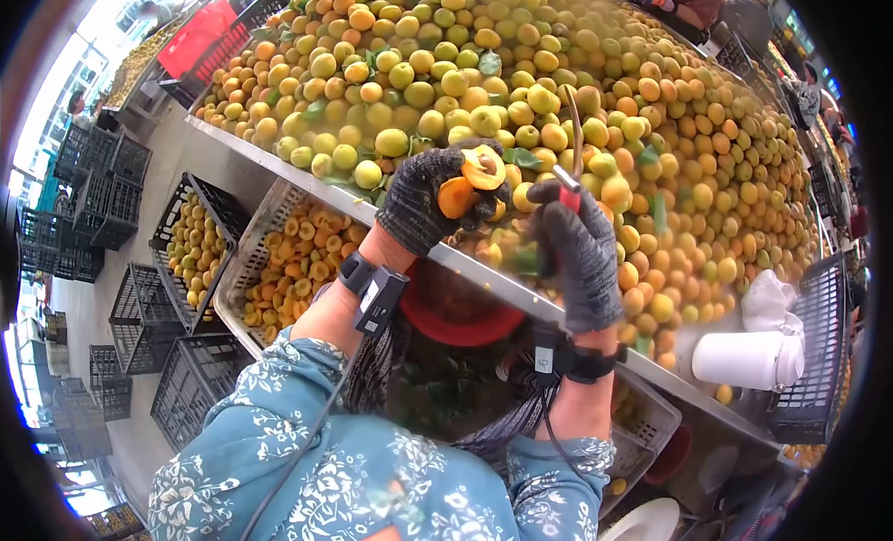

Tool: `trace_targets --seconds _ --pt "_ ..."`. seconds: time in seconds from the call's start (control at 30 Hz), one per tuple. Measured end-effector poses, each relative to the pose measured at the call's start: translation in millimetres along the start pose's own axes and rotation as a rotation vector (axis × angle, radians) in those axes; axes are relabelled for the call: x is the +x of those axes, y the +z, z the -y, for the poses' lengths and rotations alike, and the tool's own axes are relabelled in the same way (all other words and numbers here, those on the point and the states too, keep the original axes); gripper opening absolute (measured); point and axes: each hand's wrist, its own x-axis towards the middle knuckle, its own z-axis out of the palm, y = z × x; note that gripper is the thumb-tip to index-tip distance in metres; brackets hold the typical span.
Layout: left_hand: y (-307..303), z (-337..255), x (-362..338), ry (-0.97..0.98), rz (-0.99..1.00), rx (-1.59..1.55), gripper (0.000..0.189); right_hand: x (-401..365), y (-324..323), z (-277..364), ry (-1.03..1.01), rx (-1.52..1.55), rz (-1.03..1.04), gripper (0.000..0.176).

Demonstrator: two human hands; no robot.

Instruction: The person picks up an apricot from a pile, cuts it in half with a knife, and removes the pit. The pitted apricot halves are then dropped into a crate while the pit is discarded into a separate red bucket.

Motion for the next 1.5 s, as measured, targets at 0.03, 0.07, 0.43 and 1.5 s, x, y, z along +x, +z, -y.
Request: trace_targets --seconds 0.03,0.07,0.43,1.5 --pt "0 -2 2 0.338 0.044 0.495 0.036 1 2 2 0.024 0.017 -0.001 0.04" --pt "1 -5 3 0.678 0.087 0.99 0.032 2 3 -1 0.023 0.019 -0.003 0.04" --pt "26 17 -13 0.037 0.138 0.407 0.03 11 -5 11 -0.282 0.55 -0.054 0.029" --pt "47 50 -22 0.427 0.405 0.836 0.049 6 -14 14 -0.432 0.536 -0.212 0.017"
